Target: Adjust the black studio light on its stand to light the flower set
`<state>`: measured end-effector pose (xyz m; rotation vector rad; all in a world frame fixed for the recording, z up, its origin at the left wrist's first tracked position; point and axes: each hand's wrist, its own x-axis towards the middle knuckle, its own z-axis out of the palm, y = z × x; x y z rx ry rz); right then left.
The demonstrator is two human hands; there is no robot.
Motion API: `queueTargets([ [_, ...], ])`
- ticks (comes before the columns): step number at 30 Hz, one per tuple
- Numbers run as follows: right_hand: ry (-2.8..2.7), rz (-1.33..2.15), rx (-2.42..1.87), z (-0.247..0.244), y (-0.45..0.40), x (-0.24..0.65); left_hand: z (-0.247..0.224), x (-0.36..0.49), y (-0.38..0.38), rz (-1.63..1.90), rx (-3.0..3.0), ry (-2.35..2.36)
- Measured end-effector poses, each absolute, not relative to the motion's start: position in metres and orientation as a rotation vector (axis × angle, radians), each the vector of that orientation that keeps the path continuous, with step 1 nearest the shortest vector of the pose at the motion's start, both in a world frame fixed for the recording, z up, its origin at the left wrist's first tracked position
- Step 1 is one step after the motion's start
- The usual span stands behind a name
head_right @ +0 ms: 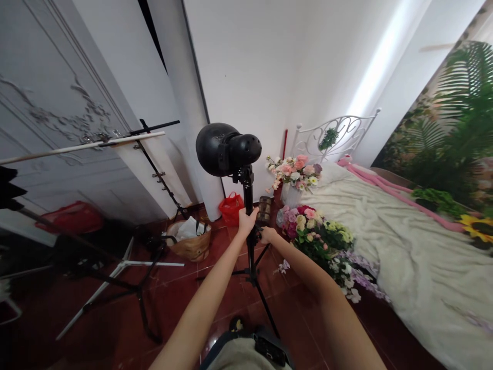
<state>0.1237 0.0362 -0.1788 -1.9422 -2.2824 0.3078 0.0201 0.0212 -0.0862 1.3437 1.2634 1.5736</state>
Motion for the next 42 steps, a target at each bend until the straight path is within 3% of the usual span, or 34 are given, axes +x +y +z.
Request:
queueTargets([
  [24,-2.168,0.242,-1.969,-0.25,-0.041,0.109,-0.092,0.018,0.026,1.519,1.367,1.253],
  [32,-2.009,0.537,-2.108,-0.288,-0.084,0.123,-0.092,0.018,0.026,1.507,1.375,1.227],
  [42,-1.802,0.373,-1.512,-0.205,-0.037,0.103,-0.086,0.017,0.022,1.498,1.367,1.206],
])
